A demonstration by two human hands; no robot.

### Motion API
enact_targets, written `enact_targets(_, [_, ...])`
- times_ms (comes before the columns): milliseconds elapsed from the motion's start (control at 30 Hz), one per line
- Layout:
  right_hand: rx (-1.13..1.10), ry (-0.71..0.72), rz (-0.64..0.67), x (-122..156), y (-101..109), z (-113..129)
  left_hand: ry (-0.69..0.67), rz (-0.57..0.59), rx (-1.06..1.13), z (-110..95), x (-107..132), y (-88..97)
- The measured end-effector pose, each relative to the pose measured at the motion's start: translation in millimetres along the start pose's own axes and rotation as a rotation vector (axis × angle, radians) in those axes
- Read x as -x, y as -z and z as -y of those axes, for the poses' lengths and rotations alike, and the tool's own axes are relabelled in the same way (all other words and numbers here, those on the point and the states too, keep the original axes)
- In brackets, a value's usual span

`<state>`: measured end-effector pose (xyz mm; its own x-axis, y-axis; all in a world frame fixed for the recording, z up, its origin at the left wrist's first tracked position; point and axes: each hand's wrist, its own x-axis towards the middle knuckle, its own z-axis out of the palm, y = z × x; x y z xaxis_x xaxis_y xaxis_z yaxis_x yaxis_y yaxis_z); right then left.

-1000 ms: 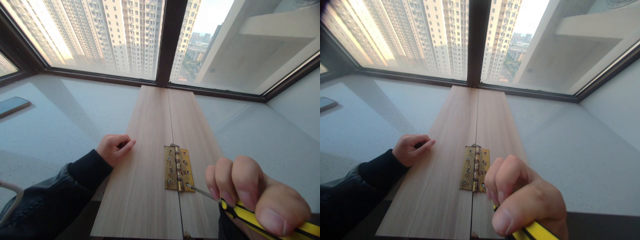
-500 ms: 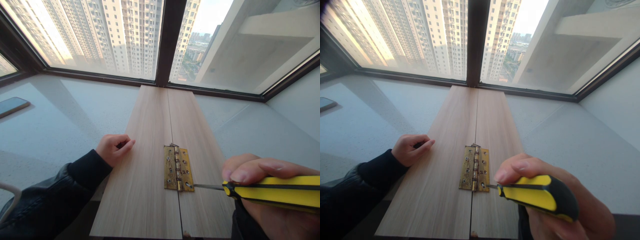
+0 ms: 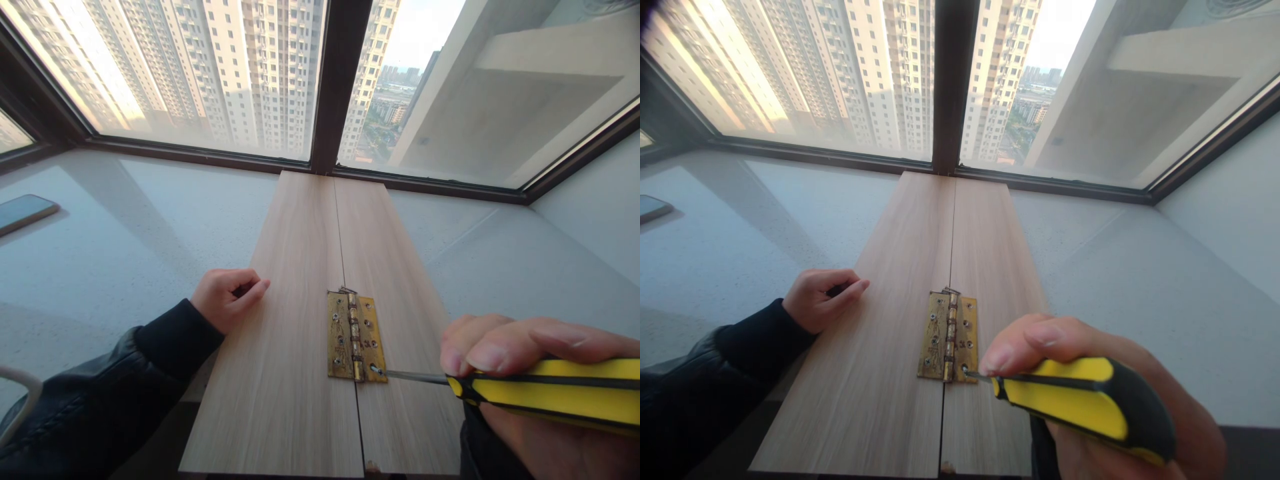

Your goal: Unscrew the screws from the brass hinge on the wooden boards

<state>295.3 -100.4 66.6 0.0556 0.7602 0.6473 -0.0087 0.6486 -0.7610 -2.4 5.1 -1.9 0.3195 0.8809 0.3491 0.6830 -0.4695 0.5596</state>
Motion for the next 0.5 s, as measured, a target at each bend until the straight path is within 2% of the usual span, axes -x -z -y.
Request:
enact_targets(100, [0.011, -0.122, -0.110, 3, -11, 4, -0.004, -0.002, 0.007, 0, 0, 0.3])
enact_targets(200, [0.032, -0.160, -0.186, 5, -18, 6, -0.005, -0.003, 0.010, 0, 0, 0.2])
enact_targets(367, [0.002, -0.239, -0.109, -1, -17, 5, -0.004, -0.002, 0.008, 0, 0, -0.5])
enact_targets(500, [0.016, -0.236, -0.087, -4, -15, 7, -0.007, -0.004, 0.009, 0, 0, -0.4])
